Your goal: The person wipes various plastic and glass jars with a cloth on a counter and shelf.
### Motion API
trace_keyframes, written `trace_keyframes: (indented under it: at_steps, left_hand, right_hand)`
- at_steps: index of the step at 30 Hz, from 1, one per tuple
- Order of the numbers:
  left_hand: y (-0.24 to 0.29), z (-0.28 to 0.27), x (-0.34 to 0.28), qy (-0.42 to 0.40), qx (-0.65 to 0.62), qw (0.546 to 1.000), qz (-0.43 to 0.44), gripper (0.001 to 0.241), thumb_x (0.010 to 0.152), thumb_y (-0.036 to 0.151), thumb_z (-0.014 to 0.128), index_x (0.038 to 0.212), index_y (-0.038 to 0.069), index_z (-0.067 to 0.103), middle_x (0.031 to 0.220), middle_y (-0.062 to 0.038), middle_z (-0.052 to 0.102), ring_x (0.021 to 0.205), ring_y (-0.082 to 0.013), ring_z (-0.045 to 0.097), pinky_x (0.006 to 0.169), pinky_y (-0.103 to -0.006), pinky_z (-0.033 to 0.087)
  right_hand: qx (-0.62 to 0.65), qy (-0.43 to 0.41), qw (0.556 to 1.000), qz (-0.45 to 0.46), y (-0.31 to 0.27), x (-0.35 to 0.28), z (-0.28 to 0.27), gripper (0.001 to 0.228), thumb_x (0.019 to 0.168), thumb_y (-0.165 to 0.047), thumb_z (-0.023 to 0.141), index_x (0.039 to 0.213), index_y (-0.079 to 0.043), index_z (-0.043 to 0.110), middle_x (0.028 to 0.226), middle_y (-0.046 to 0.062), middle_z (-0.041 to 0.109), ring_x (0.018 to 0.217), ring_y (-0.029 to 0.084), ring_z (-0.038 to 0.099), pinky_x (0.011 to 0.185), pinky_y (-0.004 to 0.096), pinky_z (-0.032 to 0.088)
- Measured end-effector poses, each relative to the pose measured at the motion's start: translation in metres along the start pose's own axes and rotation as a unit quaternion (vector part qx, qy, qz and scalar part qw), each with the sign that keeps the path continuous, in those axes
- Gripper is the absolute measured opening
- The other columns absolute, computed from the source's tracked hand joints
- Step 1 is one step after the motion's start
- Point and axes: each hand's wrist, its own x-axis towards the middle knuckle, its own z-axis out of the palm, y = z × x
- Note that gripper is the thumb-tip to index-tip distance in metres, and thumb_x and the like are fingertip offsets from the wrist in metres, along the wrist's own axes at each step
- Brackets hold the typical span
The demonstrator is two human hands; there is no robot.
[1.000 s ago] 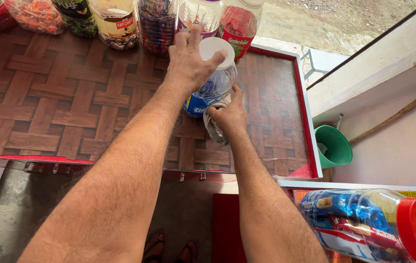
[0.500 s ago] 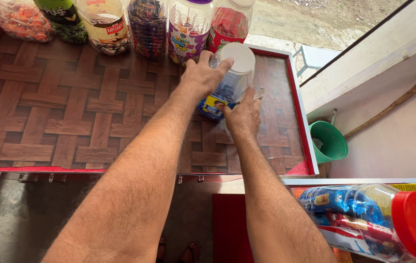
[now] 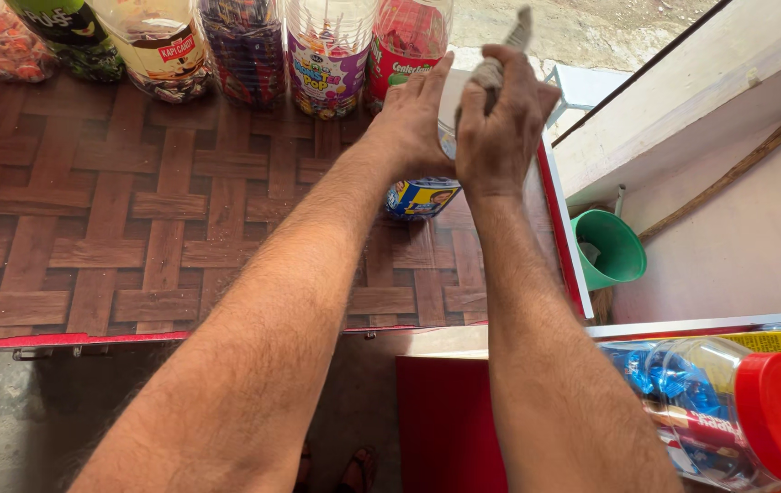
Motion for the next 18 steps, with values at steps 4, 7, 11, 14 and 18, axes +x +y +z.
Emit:
trace_keyframes:
  at_steps: [4, 7, 11, 14, 18]
  left_hand:
    - [0.007, 0.006, 0.005, 0.018, -0.036, 0.997, -0.063, 0.117, 0.066, 0.038, 0.095, 0.157, 0.015, 0.025, 0.155, -0.012, 0.038, 0.145, -0.0369, 0.035, 0.120, -0.0476, 0.037]
    - [0.005, 0.004, 0.008, -0.030, 0.008, 0.996, -0.087, 0.121, 0.058, 0.040, 0.100, 0.153, 0.015, 0.029, 0.154, -0.012, 0.036, 0.146, -0.0352, 0.033, 0.121, -0.0460, 0.036]
    - [0.004, 0.004, 0.010, 0.000, 0.042, 0.999, -0.010, 0.127, 0.052, 0.049, 0.103, 0.150, 0.012, 0.031, 0.149, -0.012, 0.041, 0.144, -0.0324, 0.036, 0.122, -0.0484, 0.032]
    - [-0.002, 0.012, 0.007, -0.002, -0.034, 0.997, -0.064, 0.128, 0.046, 0.042, 0.103, 0.149, 0.015, 0.033, 0.151, -0.010, 0.040, 0.142, -0.0331, 0.037, 0.120, -0.0456, 0.035]
    - [-0.020, 0.022, 0.017, 0.026, -0.042, 0.999, -0.012, 0.127, 0.045, 0.045, 0.105, 0.147, 0.014, 0.035, 0.148, -0.010, 0.045, 0.142, -0.0319, 0.040, 0.120, -0.0464, 0.034]
  right_hand:
    - [0.011, -0.113, 0.991, -0.071, 0.004, 0.020, 0.011, 0.036, 0.111, -0.034, 0.049, 0.136, -0.011, 0.062, 0.140, 0.025, 0.048, 0.127, 0.035, 0.051, 0.104, 0.048, 0.047]
    - [-0.047, -0.122, 0.988, -0.084, 0.000, 0.030, 0.019, 0.043, 0.113, -0.036, 0.049, 0.144, -0.008, 0.056, 0.150, 0.030, 0.042, 0.133, 0.043, 0.045, 0.107, 0.054, 0.043]
    - [-0.138, -0.225, 0.960, 0.094, -0.015, 0.053, 0.027, 0.045, 0.106, -0.037, 0.041, 0.145, -0.017, 0.050, 0.140, 0.018, 0.052, 0.136, 0.036, 0.046, 0.106, 0.062, 0.039]
    - [-0.197, -0.201, 0.951, 0.126, -0.023, 0.064, 0.032, 0.045, 0.107, -0.036, 0.040, 0.143, -0.010, 0.048, 0.136, 0.022, 0.052, 0.132, 0.039, 0.048, 0.103, 0.061, 0.041]
    - [-0.133, -0.189, 0.967, 0.110, -0.027, 0.065, 0.034, 0.046, 0.109, -0.035, 0.042, 0.143, -0.005, 0.050, 0.132, 0.024, 0.058, 0.127, 0.040, 0.055, 0.104, 0.054, 0.047]
